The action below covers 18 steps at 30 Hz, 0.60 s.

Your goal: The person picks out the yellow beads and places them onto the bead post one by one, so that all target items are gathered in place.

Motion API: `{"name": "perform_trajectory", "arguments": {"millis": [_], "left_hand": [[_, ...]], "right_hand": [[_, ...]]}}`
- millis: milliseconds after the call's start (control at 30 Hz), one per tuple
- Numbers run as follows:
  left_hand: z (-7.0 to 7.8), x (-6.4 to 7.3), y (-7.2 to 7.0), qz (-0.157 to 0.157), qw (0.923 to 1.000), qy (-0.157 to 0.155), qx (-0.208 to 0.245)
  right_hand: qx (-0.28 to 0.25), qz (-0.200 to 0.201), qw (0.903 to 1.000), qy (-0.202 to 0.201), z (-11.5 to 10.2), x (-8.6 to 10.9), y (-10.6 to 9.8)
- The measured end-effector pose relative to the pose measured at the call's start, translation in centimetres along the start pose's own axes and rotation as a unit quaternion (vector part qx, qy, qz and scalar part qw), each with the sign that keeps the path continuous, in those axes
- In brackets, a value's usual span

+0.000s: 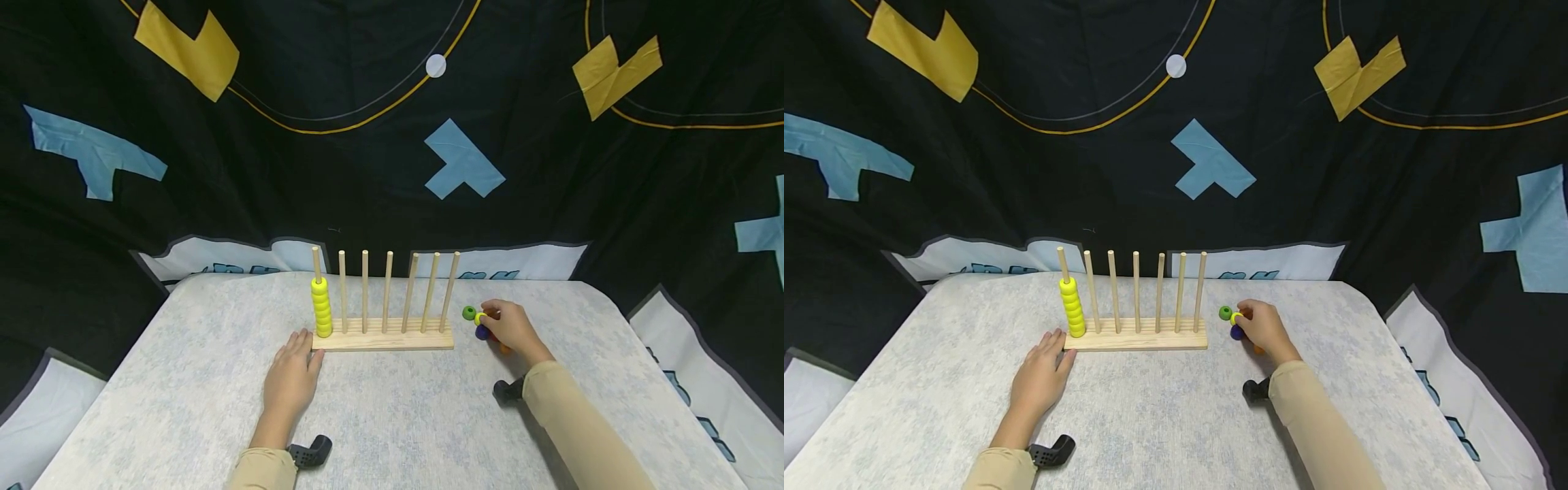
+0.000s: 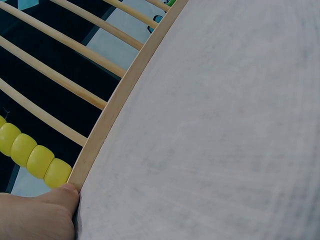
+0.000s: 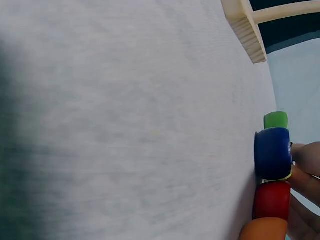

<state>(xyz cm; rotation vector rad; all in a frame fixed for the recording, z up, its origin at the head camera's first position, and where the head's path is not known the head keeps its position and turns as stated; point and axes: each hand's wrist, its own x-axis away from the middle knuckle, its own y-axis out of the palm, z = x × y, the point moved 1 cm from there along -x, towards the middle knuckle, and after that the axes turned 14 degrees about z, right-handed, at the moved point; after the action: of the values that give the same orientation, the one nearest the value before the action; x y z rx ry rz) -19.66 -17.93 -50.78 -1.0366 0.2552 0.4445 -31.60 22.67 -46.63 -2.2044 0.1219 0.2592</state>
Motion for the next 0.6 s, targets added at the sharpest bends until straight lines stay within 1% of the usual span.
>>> {"name": "perform_trajectory", "arguments": {"millis": [167,333,600], "left_hand": [[0.04,0.05,0.01,0.000,1.0000,0.001,0.000],[0.09,0.02,0.00,0.000,1.0000,-0.001,0.002],[0.14,-0.04,-0.15,-0.005,1.0000,-0.002,0.001]], "right_hand": [[0.005,-0.007,0.9999,-0.005,-0.13,-0.24,-0.43],[0.016,-0.003,0.9998,-0.011,-0.03,-0.25,-0.57],[0.018,-0.018,0.9997,0.003,0.30,-0.35,-0.18]]}}
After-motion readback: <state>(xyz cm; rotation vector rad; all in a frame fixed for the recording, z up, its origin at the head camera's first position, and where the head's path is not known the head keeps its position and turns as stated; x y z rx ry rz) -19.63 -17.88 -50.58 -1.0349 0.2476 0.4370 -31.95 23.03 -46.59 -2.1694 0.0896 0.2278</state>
